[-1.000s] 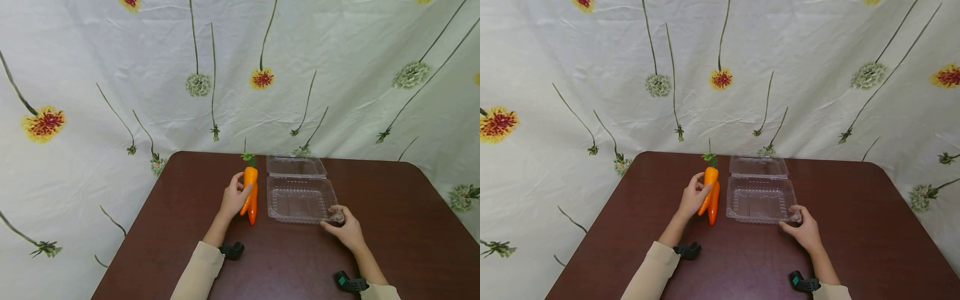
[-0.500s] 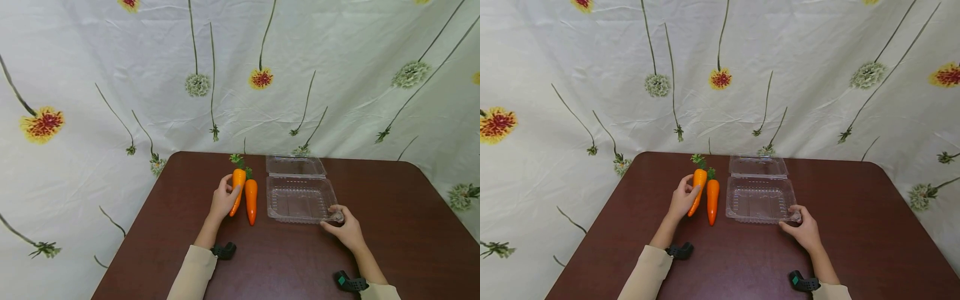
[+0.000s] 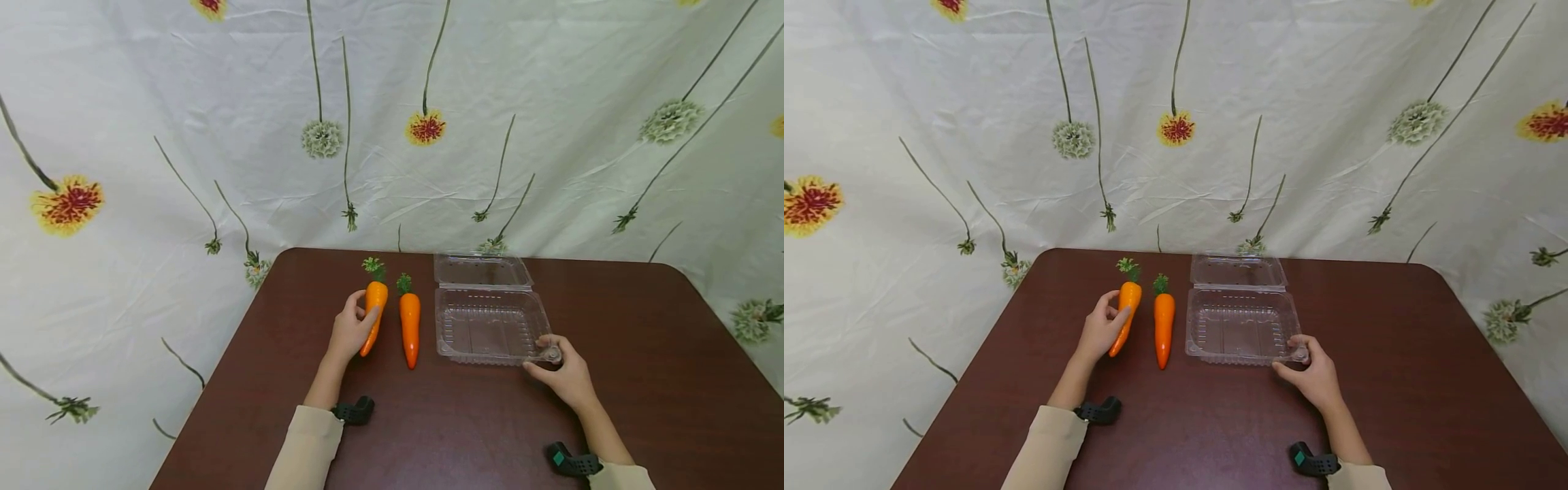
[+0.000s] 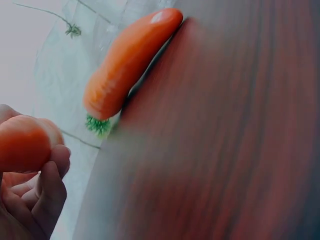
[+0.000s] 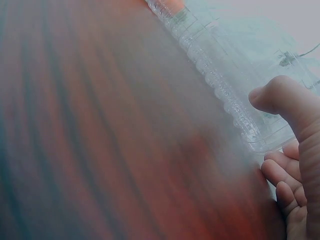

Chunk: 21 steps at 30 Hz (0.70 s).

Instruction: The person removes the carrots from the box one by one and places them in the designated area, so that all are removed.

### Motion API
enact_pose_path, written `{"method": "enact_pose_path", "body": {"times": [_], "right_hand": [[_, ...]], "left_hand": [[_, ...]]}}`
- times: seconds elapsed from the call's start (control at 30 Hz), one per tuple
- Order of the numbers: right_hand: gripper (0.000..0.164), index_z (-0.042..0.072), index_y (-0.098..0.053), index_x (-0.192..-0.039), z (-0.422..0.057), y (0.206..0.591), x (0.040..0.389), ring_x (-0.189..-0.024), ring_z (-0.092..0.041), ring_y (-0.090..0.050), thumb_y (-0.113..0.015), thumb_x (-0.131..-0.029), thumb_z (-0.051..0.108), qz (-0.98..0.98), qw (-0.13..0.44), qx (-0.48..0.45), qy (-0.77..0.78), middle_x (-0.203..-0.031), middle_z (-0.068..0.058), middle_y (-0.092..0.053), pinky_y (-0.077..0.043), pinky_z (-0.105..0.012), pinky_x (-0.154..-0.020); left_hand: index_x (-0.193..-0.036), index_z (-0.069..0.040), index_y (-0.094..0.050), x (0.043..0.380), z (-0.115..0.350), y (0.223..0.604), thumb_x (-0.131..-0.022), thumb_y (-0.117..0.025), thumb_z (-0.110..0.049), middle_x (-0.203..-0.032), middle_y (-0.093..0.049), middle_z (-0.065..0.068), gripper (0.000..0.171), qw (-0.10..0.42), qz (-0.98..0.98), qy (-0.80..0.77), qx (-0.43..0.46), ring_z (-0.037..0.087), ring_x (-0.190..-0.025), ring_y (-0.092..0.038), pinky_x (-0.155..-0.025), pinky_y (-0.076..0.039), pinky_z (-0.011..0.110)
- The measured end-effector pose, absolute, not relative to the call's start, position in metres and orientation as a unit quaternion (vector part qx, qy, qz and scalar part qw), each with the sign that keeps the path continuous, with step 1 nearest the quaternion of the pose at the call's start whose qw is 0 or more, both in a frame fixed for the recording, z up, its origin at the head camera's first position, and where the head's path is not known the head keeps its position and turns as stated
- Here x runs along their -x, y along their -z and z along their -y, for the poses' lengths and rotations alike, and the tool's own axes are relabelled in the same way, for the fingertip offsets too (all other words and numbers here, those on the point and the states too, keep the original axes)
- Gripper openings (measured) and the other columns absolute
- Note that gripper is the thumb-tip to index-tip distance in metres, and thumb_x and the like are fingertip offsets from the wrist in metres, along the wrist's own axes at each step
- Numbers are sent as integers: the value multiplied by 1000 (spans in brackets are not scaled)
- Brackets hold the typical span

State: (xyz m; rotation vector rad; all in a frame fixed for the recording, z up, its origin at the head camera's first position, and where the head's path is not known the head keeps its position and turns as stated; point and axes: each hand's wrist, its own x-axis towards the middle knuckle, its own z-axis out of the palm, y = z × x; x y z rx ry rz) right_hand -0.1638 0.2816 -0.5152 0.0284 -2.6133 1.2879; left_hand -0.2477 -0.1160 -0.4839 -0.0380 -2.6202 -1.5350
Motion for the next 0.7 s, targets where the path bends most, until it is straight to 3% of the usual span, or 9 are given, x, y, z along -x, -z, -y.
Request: {"method": "enact_pose_path", "body": {"times": [0.3, 0.7], "right_hand": [[56, 7, -50, -117, -282, 516, 164, -106, -28, -49, -77, -75, 29, 893, 113, -5, -436, -116, -13, -56, -39, -45, -78], [56, 6, -50, -117, -281, 516, 164, -106, -29, -49, -77, -74, 29, 893, 114, -7, -436, -116, -13, -57, -39, -46, -78]], "left_hand": [[-136, -10, -36, 249, 130, 489, -90, -55, -38, -79, -53, 8, 57, 3, 878, 478, 8, 21, -58, -51, -53, -45, 31], [-133, -9, -40, 251, 136, 492, -90, -54, -36, -77, -53, 8, 53, -15, 894, 448, 9, 21, -55, -50, -52, -43, 31]]}}
